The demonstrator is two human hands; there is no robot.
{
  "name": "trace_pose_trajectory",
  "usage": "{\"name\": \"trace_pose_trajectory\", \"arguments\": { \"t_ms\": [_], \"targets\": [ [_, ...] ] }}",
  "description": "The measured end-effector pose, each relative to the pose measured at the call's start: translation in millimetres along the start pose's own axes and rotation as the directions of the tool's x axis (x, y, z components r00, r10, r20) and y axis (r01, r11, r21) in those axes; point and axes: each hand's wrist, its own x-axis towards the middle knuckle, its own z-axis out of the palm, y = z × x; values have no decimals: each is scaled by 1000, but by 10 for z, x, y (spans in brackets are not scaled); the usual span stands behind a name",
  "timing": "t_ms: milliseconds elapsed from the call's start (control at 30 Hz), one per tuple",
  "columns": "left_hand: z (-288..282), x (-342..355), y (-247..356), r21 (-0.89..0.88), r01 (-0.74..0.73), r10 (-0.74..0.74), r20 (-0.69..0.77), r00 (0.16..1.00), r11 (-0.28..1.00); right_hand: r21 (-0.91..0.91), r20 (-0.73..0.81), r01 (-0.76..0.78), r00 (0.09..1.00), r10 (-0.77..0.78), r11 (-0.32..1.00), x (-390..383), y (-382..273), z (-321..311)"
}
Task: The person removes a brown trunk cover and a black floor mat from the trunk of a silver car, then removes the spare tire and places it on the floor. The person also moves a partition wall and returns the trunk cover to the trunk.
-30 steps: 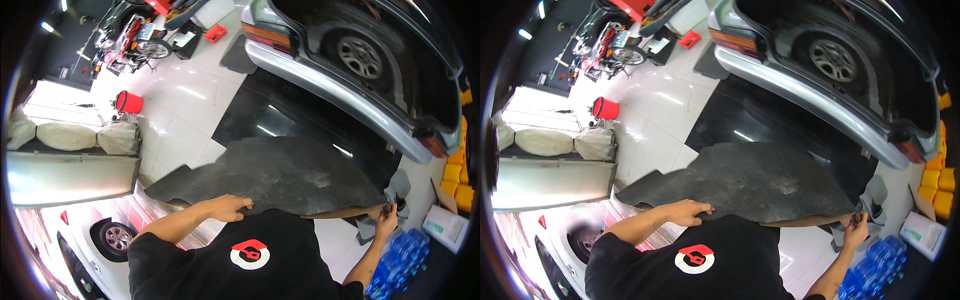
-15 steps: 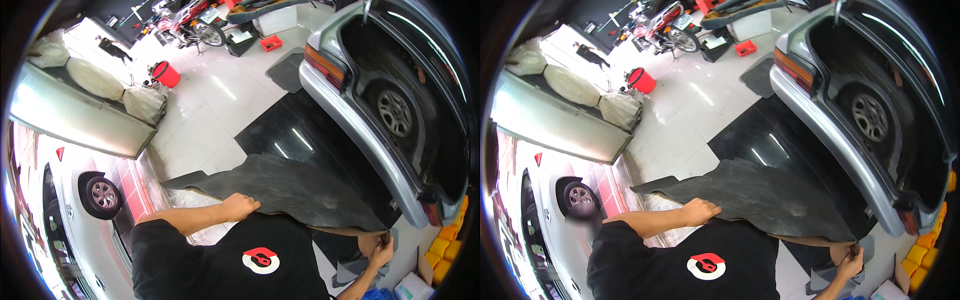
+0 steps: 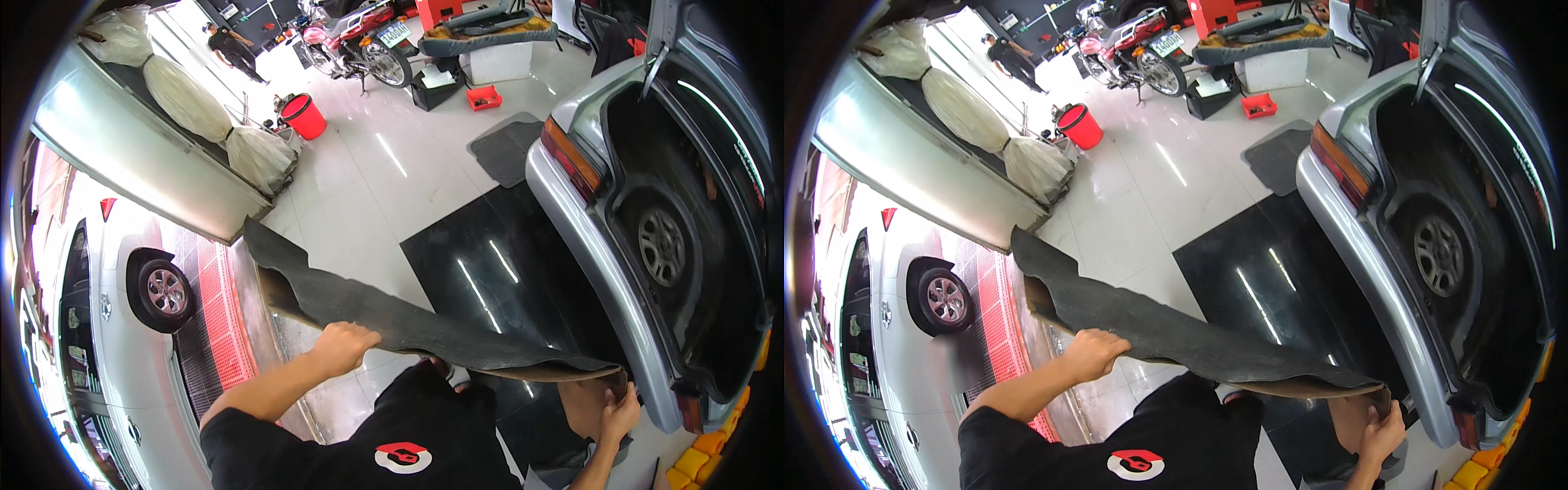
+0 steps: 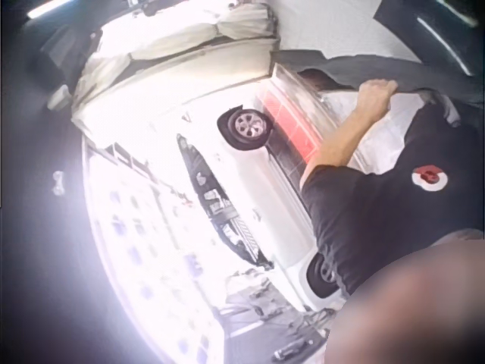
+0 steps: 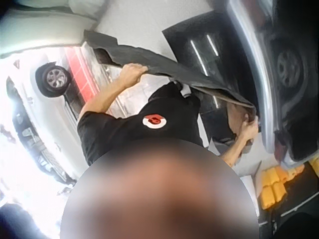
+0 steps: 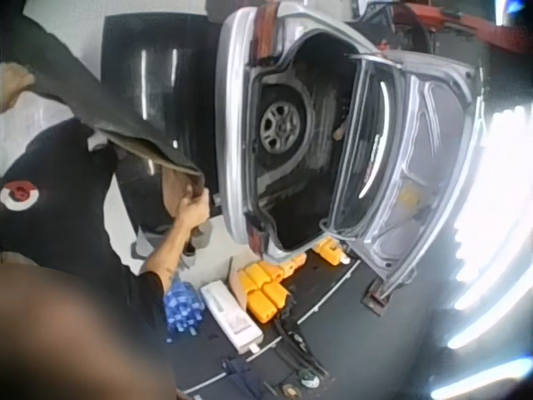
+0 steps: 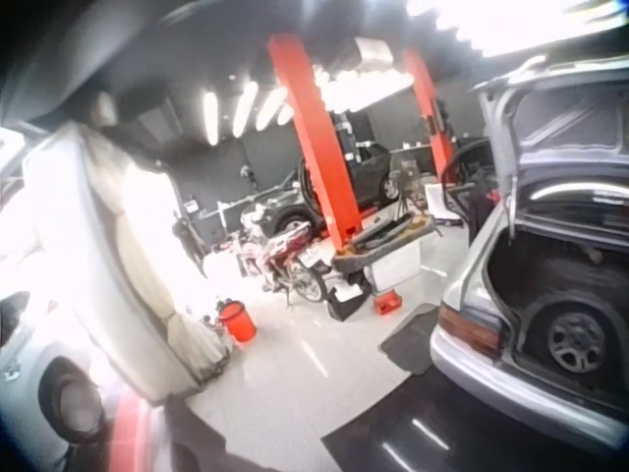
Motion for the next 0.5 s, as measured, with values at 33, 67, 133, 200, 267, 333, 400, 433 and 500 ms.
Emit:
{"name": "trace_pose_trajectory", "arguments": {
  "t_ms": [33,67,133,200,267,333,400,433,500],
  "targets": [
    [-23,-109,-70,5,31,-31,0,1000,1000,3,16,26,1000,-26,1000,22,-172,52],
    [-48,-205,-149,10,61,-61,-10,998,998,19,14,59,998,-59,998,70,-354,106],
    [-115,-392,-334,7,98,-97,-42,994,995,-30,39,88,995,-87,996,159,-756,257],
    [-183,-571,-523,-14,165,-166,-73,983,986,-43,33,154,988,-152,987,233,-1133,367],
    [-232,-730,-693,-42,242,-245,-99,964,969,-41,175,107,980,-99,993,356,-1502,475],
    [-280,-898,-862,-52,313,-317,-130,939,948,13,187,183,965,-182,983,465,-1890,593],
    [-304,-1066,-998,-60,375,-379,-159,911,925,25,231,272,935,-271,962,603,-2263,706],
    [-311,-1152,-1061,-54,412,-415,-172,894,910,31,250,304,920,-302,952,673,-2443,775],
    [-309,-1302,-1169,-50,486,-486,-190,853,872,54,270,366,890,-367,929,807,-2787,925]
  ]
}}
